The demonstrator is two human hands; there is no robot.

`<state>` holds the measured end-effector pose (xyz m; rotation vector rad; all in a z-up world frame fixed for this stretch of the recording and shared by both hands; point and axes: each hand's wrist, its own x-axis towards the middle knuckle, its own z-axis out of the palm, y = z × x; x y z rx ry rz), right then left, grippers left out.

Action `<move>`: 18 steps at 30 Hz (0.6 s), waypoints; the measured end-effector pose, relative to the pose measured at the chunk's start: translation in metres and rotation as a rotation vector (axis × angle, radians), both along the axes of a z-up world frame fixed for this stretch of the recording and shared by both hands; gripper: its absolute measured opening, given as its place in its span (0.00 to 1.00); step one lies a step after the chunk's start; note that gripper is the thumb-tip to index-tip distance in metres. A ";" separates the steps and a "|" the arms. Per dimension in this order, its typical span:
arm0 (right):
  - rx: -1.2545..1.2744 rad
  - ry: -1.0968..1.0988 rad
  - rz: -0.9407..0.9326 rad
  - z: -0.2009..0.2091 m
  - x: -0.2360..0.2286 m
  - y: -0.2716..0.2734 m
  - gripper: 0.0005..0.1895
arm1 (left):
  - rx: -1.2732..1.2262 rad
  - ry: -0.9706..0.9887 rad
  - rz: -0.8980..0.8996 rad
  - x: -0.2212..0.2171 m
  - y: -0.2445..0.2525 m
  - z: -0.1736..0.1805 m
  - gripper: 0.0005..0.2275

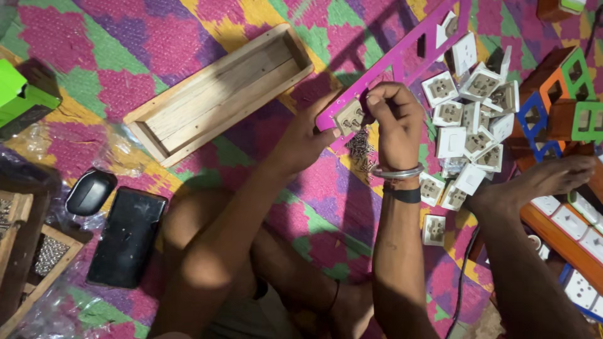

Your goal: The person sits on the floor assembling electrical socket strips. They insert metal screws into the back of the sockets and secure them by hand, then attach white plastic covers to the colored frames. The person handles multiple socket units and a pile of screws on a patterned mat.

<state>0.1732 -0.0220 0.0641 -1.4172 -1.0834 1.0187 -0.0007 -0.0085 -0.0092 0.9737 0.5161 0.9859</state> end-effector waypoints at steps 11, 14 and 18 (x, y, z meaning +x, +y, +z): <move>0.115 -0.531 0.145 0.021 -0.024 -0.029 0.04 | 0.034 0.076 -0.013 0.003 -0.006 0.012 0.21; 0.070 -0.477 0.118 0.020 -0.027 -0.028 0.03 | 0.029 0.311 0.113 0.004 -0.013 0.012 0.17; 0.098 -0.589 0.147 0.020 -0.028 -0.024 0.04 | 0.092 0.322 0.189 0.006 -0.018 0.013 0.15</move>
